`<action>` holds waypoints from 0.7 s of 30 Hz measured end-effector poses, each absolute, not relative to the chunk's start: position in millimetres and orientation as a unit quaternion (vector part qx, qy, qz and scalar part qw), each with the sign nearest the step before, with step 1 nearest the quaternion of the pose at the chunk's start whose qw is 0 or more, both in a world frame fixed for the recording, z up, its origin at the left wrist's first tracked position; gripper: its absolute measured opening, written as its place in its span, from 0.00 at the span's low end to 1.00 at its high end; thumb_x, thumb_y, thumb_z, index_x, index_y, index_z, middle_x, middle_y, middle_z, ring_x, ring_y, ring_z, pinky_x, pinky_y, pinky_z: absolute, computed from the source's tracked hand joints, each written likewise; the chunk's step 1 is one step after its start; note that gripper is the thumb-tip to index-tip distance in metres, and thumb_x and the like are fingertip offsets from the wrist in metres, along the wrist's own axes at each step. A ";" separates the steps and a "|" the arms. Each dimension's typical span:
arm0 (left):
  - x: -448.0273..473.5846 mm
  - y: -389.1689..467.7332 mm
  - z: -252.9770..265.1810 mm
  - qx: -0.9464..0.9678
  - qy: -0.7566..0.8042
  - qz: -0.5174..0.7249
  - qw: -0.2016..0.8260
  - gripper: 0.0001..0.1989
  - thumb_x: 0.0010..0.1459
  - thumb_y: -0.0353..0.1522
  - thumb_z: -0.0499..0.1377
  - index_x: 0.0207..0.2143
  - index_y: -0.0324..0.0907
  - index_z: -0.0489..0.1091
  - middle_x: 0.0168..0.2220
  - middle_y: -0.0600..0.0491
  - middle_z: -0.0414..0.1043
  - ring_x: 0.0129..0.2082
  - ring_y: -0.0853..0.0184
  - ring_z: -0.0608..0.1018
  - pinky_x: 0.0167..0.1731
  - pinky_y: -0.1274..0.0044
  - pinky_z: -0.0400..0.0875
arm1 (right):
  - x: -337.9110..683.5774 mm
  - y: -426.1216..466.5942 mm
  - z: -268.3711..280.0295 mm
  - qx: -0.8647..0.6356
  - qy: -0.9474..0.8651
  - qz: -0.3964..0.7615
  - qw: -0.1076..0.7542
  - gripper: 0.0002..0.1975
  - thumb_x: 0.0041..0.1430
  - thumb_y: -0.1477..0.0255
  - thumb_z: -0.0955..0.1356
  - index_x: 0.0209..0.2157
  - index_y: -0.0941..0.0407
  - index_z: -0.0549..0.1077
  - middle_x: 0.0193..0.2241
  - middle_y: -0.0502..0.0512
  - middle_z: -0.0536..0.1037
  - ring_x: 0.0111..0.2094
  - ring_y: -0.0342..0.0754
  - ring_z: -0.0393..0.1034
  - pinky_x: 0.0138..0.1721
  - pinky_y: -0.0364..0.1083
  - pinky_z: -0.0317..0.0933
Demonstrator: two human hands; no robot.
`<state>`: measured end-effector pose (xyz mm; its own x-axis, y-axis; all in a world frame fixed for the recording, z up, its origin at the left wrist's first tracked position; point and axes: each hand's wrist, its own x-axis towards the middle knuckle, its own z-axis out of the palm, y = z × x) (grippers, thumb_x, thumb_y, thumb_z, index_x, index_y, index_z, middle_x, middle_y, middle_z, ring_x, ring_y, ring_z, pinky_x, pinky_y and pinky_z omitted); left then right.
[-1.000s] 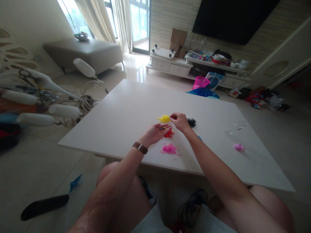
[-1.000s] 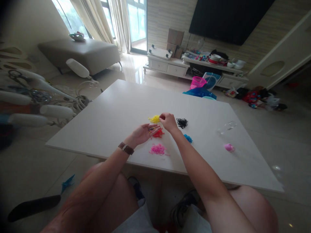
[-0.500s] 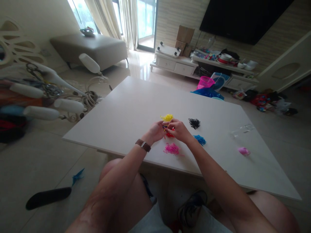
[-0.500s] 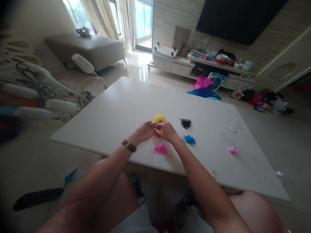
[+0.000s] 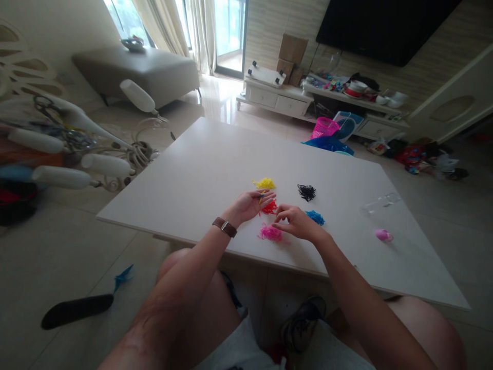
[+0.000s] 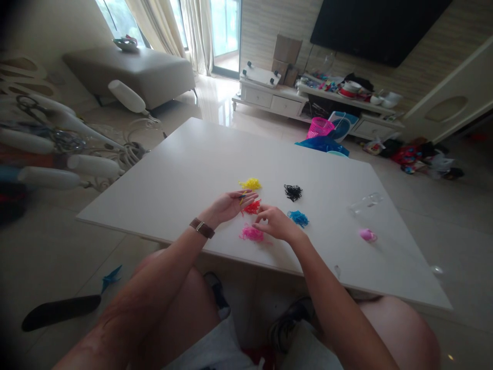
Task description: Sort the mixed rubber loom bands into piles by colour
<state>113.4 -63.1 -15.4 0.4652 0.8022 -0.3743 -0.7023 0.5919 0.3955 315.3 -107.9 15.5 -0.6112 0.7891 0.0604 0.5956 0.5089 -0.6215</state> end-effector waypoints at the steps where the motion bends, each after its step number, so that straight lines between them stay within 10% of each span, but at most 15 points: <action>1: 113.8 -63.4 -15.7 0.094 0.266 0.435 0.855 0.18 0.61 0.18 0.49 0.51 0.26 0.70 0.44 0.35 0.78 0.46 0.60 0.82 0.49 0.74 0.76 | 314.1 -107.2 17.1 -0.416 -0.849 0.263 0.193 0.07 0.59 0.70 0.72 0.27 0.56 0.78 0.30 0.52 0.74 0.28 0.43 0.66 0.33 0.45 0.61; 7: 114.9 -64.0 -20.7 0.112 0.250 0.410 0.870 0.13 0.63 0.21 0.50 0.44 0.28 0.74 0.36 0.40 0.79 0.33 0.66 0.82 0.40 0.78 0.77 | 294.9 -88.4 27.8 -0.449 -0.822 0.168 0.308 0.03 0.59 0.74 0.71 0.32 0.55 0.78 0.31 0.52 0.73 0.32 0.45 0.68 0.37 0.45 0.63; 21: 117.4 -65.2 -23.0 0.137 0.240 0.410 0.869 0.12 0.62 0.21 0.51 0.36 0.32 0.75 0.32 0.44 0.78 0.31 0.67 0.80 0.36 0.77 0.75 | 277.4 -72.3 12.4 -0.461 -0.812 0.230 0.276 0.05 0.55 0.79 0.67 0.28 0.57 0.74 0.32 0.52 0.72 0.31 0.44 0.68 0.33 0.43 0.63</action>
